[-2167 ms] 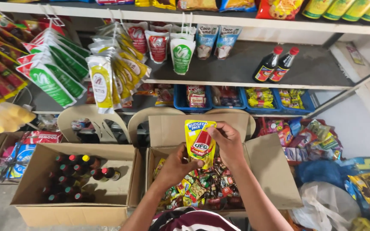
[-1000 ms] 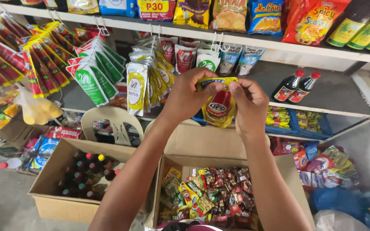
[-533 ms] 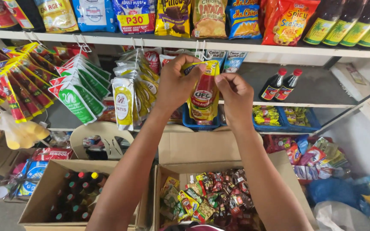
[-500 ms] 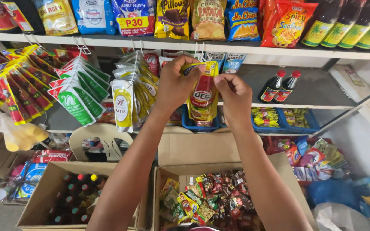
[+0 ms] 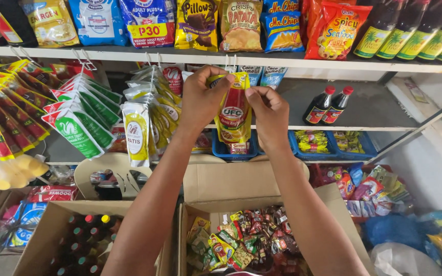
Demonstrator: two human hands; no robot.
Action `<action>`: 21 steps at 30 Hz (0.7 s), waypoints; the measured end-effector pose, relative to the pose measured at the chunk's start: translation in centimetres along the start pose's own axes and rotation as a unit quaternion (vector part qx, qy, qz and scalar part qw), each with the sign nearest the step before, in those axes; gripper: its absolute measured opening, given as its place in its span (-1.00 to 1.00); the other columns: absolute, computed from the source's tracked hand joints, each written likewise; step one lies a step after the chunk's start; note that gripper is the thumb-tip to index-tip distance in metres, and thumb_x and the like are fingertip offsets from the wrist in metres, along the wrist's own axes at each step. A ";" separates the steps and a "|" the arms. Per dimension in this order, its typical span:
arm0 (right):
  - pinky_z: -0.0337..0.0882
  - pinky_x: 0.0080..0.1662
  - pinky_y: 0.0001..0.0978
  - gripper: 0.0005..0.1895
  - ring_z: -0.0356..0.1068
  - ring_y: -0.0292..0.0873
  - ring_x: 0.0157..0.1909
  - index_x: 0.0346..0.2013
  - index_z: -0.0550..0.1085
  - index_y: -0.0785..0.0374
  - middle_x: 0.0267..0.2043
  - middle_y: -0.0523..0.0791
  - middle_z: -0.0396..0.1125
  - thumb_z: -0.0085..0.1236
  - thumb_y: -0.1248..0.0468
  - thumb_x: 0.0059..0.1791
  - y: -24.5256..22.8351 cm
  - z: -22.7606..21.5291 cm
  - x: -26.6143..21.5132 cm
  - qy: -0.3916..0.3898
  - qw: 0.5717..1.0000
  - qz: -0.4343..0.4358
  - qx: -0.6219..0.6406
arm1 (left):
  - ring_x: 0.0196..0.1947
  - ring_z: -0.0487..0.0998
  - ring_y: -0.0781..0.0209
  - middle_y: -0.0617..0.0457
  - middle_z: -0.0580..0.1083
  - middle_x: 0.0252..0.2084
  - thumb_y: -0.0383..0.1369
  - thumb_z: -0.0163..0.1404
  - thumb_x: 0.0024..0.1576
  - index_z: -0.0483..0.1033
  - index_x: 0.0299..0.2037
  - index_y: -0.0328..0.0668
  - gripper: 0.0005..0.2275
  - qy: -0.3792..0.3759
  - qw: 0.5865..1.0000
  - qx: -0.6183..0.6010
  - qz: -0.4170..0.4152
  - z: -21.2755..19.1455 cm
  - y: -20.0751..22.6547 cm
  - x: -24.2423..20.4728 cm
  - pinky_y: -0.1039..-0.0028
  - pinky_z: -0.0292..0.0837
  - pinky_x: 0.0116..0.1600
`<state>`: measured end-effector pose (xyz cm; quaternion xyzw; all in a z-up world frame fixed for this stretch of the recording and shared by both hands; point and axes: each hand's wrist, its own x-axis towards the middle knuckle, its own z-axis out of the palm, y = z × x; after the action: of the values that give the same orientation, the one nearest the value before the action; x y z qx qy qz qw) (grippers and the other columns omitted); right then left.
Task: The person is hanging sauce packets and organizing items on shelves in a small grocery store.
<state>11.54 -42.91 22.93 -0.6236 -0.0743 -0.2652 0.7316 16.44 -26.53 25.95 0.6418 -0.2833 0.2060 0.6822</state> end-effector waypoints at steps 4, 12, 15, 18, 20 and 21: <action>0.36 -0.15 -0.55 -0.87 0.34 -0.42 -0.25 -0.18 0.56 0.39 -0.28 -0.20 0.42 0.19 0.33 0.09 0.6 -0.1 0.2 -0.001 1.000 0.002 0.004 | -0.38 0.43 0.54 0.14 0.53 -0.41 -0.34 0.19 0.18 0.57 -0.25 -0.37 -0.82 -0.001 1.000 0.002 -0.003 0.0 0.2 -0.2 0.59 0.40 -0.29; 0.35 -0.14 -0.55 -0.86 0.32 -0.43 -0.24 -0.18 0.51 0.33 -0.26 -0.23 0.40 0.11 0.29 0.11 1.6 -0.6 0.3 -0.007 1.000 0.013 0.008 | -0.46 0.44 0.52 0.11 0.53 -0.49 -0.36 0.22 0.10 0.55 -0.37 -0.35 -0.82 0.042 0.997 0.064 -0.002 0.8 1.4 -0.5 0.55 0.39 -0.36; 0.31 -0.14 -0.55 -0.83 0.27 -0.45 -0.23 -0.22 0.49 0.29 -0.29 -0.25 0.36 0.11 0.23 0.16 0.5 0.1 0.7 -0.020 1.000 -0.006 0.020 | -0.46 0.43 0.50 0.09 0.52 -0.51 -0.37 0.23 0.10 0.54 -0.39 -0.35 -0.81 0.045 0.996 0.078 0.017 0.9 1.4 -0.1 0.53 0.39 -0.36; 0.23 -0.20 -0.50 -0.76 0.18 -0.44 -0.27 -0.28 0.47 0.29 -0.34 -0.26 0.27 0.12 0.20 0.20 1.2 -0.2 1.6 -0.031 0.999 -0.017 -0.003 | -0.44 0.46 0.50 0.09 0.54 -0.49 -0.37 0.23 0.11 0.53 -0.38 -0.36 -0.81 0.044 0.996 0.073 0.038 1.0 0.6 0.0 0.53 0.41 -0.35; 0.28 -0.17 -0.51 -0.79 0.23 -0.44 -0.26 -0.27 0.49 0.28 -0.33 -0.26 0.32 0.11 0.21 0.16 0.5 0.3 2.0 -0.024 0.999 0.007 0.038 | -0.44 0.46 0.50 0.08 0.54 -0.49 -0.37 0.22 0.12 0.53 -0.38 -0.36 -0.81 0.045 0.996 0.070 0.041 1.1 0.9 0.3 0.53 0.41 -0.34; 0.32 -0.14 -0.52 -0.82 0.29 -0.44 -0.25 -0.27 0.51 0.28 -0.31 -0.26 0.37 0.09 0.22 0.12 0.2 0.7 2.1 -0.019 0.996 0.033 0.079 | -0.43 0.47 0.50 0.08 0.54 -0.49 -0.37 0.22 0.12 0.53 -0.38 -0.36 -0.81 0.047 0.996 0.068 0.043 1.1 1.1 0.3 0.53 0.42 -0.34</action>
<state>13.55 -42.89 23.82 -0.5708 -0.0880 -0.2221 0.7856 15.85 -27.52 26.97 0.6637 -0.2630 0.2839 0.6401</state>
